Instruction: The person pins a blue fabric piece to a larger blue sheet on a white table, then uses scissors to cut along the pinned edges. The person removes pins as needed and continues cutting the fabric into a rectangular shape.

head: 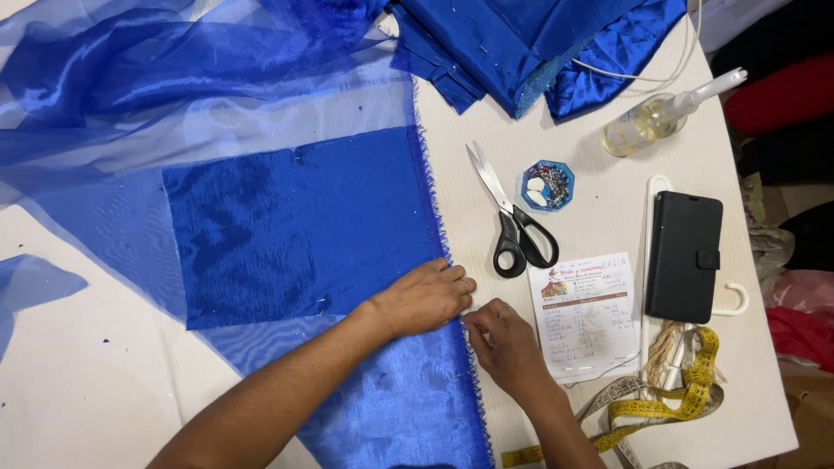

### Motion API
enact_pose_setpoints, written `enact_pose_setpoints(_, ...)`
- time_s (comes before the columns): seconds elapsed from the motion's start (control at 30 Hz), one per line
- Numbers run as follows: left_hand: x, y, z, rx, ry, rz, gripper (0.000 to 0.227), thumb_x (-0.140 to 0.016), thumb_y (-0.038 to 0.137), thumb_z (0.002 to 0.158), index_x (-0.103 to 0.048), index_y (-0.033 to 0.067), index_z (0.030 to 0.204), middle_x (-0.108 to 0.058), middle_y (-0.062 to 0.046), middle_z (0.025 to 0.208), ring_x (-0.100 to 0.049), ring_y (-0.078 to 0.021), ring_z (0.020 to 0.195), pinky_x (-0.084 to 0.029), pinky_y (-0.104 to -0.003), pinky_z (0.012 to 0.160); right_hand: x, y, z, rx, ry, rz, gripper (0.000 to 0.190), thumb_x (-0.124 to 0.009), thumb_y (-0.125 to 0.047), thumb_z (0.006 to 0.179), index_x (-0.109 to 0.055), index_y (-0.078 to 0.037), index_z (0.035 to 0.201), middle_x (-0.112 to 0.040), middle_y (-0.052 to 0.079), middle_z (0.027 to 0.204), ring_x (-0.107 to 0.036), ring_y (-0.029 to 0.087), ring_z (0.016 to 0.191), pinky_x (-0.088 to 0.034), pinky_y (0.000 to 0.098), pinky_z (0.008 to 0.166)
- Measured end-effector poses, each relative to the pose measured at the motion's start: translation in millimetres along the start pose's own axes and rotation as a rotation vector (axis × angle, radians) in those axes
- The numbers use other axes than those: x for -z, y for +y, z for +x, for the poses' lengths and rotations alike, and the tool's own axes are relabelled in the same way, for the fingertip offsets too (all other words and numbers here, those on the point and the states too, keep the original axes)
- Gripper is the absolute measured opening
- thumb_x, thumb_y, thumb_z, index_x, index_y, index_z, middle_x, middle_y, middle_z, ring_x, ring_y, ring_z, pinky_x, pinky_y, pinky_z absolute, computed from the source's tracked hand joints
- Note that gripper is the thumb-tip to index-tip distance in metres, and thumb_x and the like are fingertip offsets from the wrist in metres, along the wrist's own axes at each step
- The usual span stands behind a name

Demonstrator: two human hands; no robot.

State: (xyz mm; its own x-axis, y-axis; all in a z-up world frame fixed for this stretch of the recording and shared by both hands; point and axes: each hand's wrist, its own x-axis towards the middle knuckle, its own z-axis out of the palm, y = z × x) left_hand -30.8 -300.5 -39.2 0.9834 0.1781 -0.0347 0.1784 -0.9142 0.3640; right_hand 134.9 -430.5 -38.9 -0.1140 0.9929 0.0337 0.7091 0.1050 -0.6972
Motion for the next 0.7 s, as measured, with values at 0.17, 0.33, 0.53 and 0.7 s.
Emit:
enact_pose_setpoints(0.17, -8.7, -3.7, -0.9, -0.02, 0.056, 0.055, 0.023, -0.051, 0.02, 0.097, -0.071, 0.0168, 0.086, -0.064, -0.001, 0.09, -0.057, -0.0219, 0.087, -0.042, -0.039, 0.079, 1.4, -1.7, 1.2, 0.013, 0.012, 0.02, 0.01, -0.067, -0.006, 0.09, -0.066, -0.014, 0.096, -0.057, 0.003, 0.08, -0.059, 0.017, 0.064, -0.047, 0.0332, 0.052)
enact_pose_setpoints(0.33, -10.7, -4.8, 0.6, -0.047, 0.089, 0.11, 0.021, -0.051, 0.022, 0.096, -0.07, 0.0191, 0.086, -0.064, 0.0, 0.09, -0.058, -0.0214, 0.088, -0.043, -0.039, 0.079, 3.0, -2.4, 1.2, -0.016, -0.023, 0.033, 0.009, -0.067, -0.008, 0.09, -0.067, -0.015, 0.096, -0.053, 0.002, 0.076, -0.054, 0.016, 0.06, -0.042, 0.0327, 0.049)
enact_pose_setpoints(0.53, -9.0, -8.2, 7.2, -0.075, 0.016, 0.109, 0.017, -0.057, 0.026, 0.092, -0.072, 0.0204, 0.088, -0.065, 0.002, 0.091, -0.058, -0.0231, 0.091, -0.043, -0.04, 0.076, -1.0, 1.8, -1.1, 0.006, -0.019, -0.011, 0.008, -0.067, -0.01, 0.09, -0.067, -0.015, 0.097, -0.051, 0.002, 0.075, -0.053, 0.017, 0.061, -0.042, 0.0336, 0.048)
enact_pose_setpoints(0.7, -7.7, -10.2, 11.0, -0.102, -0.055, 0.053, 0.012, -0.065, 0.023, 0.083, -0.071, 0.0268, 0.093, -0.063, 0.001, 0.099, -0.057, -0.0234, 0.093, -0.043, -0.041, 0.073, -4.4, 3.4, -2.9, 0.002, 0.008, 0.007, 0.007, -0.068, -0.01, 0.09, -0.066, -0.014, 0.097, -0.05, 0.002, 0.074, -0.05, 0.017, 0.059, -0.041, 0.0331, 0.049)
